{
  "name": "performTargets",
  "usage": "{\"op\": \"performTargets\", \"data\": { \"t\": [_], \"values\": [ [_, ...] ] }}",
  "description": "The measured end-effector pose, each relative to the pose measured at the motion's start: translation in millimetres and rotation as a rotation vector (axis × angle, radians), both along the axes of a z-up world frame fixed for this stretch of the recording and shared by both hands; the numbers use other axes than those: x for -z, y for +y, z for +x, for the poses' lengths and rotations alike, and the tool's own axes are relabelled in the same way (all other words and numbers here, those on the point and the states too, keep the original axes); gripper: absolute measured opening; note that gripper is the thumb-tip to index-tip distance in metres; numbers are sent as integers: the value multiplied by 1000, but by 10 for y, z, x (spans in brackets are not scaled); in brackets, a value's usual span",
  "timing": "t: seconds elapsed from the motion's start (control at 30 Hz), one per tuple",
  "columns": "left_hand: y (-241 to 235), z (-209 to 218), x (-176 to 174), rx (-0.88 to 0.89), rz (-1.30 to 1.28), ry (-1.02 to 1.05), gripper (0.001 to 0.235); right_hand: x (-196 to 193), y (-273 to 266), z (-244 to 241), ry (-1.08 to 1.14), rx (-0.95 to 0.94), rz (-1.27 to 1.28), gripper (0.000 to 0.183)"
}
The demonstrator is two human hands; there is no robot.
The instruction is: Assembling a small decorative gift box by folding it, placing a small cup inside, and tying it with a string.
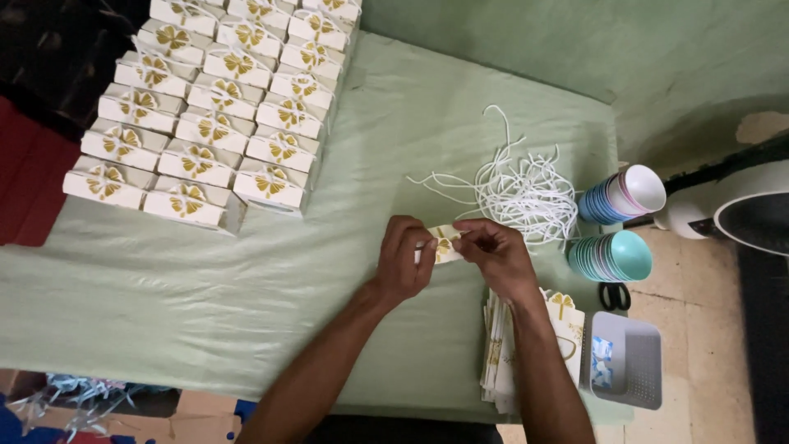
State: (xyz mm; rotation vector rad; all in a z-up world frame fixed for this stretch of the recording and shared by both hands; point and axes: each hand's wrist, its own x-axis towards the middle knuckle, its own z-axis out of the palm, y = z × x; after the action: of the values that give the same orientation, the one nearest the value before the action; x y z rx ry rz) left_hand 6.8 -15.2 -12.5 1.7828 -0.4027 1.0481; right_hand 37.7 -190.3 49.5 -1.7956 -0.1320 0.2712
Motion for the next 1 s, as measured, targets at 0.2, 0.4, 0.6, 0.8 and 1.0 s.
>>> {"op": "performTargets", "data": {
  "t": [0.2, 0.4, 0.6, 0.8, 1.0],
  "values": [
    [0, 26, 40, 7, -17, -10, 11, -38, 37, -44, 20, 16, 21, 20],
    [10, 18, 30, 10, -39, 38, 14, -80, 35, -48, -15, 18, -72, 19],
    [41, 6, 5, -3, -1, 30, 21, 19, 3, -21, -2, 55, -181, 41],
    [34, 18, 67, -37, 28, 52, 21, -40, 73, -108, 70, 54, -120, 39],
    [47, -2, 18, -30, 44, 65, 24, -31, 83, -94, 117, 110, -55, 30]
  ]
}}
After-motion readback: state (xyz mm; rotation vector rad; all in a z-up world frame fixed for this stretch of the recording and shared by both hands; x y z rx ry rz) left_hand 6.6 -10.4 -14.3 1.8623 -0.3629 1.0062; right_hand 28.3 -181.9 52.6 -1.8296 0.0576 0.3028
